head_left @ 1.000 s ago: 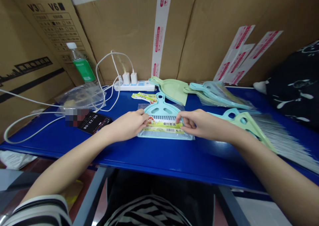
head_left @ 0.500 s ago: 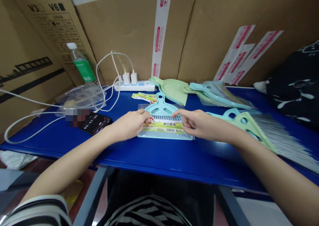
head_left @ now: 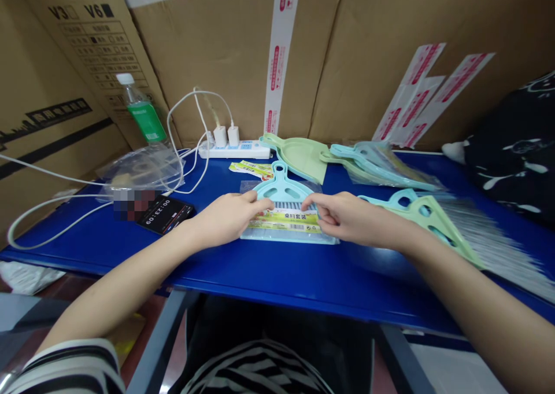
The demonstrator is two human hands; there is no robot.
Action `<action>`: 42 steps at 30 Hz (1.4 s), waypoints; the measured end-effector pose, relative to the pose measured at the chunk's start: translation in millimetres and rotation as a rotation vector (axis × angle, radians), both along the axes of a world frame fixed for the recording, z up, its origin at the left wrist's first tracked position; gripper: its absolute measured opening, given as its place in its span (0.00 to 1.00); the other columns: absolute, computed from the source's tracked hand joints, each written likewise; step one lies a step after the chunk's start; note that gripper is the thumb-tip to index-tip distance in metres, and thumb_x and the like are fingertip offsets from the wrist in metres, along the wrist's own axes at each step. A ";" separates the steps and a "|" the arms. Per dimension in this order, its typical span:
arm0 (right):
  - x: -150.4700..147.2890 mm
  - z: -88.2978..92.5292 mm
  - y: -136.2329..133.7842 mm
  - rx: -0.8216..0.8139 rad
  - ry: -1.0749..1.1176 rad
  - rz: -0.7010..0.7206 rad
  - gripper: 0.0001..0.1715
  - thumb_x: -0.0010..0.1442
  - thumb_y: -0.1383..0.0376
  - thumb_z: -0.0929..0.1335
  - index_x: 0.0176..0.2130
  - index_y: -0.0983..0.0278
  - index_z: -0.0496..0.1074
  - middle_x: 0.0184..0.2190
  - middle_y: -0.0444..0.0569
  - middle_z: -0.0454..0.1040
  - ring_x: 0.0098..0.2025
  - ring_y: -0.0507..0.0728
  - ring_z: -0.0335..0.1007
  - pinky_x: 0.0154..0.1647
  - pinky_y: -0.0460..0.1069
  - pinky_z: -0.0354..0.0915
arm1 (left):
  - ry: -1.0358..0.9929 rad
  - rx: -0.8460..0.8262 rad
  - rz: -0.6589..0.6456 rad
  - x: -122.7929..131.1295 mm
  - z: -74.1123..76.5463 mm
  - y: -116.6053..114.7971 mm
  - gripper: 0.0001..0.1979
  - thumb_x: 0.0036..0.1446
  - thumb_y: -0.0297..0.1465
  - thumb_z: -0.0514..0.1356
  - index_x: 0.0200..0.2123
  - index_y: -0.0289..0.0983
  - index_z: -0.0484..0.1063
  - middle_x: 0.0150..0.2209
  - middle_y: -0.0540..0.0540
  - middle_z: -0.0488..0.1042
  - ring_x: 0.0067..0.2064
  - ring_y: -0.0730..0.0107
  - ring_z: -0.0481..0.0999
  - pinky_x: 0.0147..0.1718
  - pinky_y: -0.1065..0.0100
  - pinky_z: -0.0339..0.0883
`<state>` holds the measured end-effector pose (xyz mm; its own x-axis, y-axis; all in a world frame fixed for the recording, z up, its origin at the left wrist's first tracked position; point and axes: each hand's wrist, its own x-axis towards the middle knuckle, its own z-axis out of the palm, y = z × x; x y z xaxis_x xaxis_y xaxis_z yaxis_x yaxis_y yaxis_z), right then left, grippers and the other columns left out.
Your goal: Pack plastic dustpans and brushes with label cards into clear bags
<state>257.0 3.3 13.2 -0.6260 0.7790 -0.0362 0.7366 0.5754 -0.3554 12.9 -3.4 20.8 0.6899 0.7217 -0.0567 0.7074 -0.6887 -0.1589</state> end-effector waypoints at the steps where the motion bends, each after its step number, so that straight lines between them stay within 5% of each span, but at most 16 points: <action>1: -0.8 0.0 -0.6 0.011 -0.006 -0.003 0.21 0.49 0.77 0.61 0.43 0.65 0.69 0.16 0.34 0.56 0.18 0.50 0.54 0.25 0.45 0.51 | 0.017 0.019 -0.008 0.3 -0.5 -0.9 0.24 0.57 0.20 0.48 0.55 0.42 0.64 0.38 0.46 0.69 0.32 0.67 0.72 0.33 0.67 0.67; 11: -5.3 -0.3 -3.2 0.080 -0.093 -0.021 0.23 0.51 0.76 0.61 0.47 0.66 0.69 0.18 0.38 0.62 0.20 0.51 0.59 0.24 0.46 0.51 | 0.088 0.100 -0.223 10.0 -0.9 -4.5 0.26 0.61 0.20 0.49 0.58 0.48 0.65 0.41 0.43 0.68 0.45 0.59 0.68 0.43 0.61 0.64; 18: -4.3 -2.7 -7.0 0.163 -0.109 0.158 0.34 0.51 0.80 0.59 0.53 0.58 0.69 0.40 0.49 0.74 0.36 0.55 0.70 0.32 0.46 0.58 | 0.044 0.102 -0.234 9.1 -3.7 -2.6 0.27 0.62 0.21 0.49 0.61 0.50 0.61 0.40 0.44 0.67 0.45 0.60 0.69 0.44 0.61 0.63; 27: 0.6 -4.7 2.5 0.161 -0.102 0.173 0.35 0.49 0.80 0.60 0.48 0.53 0.77 0.27 0.45 0.68 0.26 0.50 0.63 0.25 0.44 0.54 | 0.033 0.064 -0.286 5.3 -1.7 1.5 0.24 0.61 0.20 0.50 0.56 0.45 0.68 0.41 0.44 0.68 0.43 0.64 0.70 0.43 0.64 0.66; 42: 12.8 11.6 -2.2 0.097 -0.205 0.017 0.24 0.53 0.72 0.61 0.39 0.53 0.81 0.33 0.45 0.81 0.33 0.55 0.73 0.30 0.47 0.64 | 0.071 0.014 -0.229 -8.7 15.7 6.0 0.26 0.53 0.19 0.52 0.50 0.47 0.75 0.38 0.43 0.70 0.40 0.62 0.66 0.41 0.64 0.64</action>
<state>269.8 1.1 24.7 -0.6265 0.7743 -0.0893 0.7775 0.6127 -0.1418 4.2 2.6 36.6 0.8304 0.5478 -0.1018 0.5196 -0.8274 -0.2131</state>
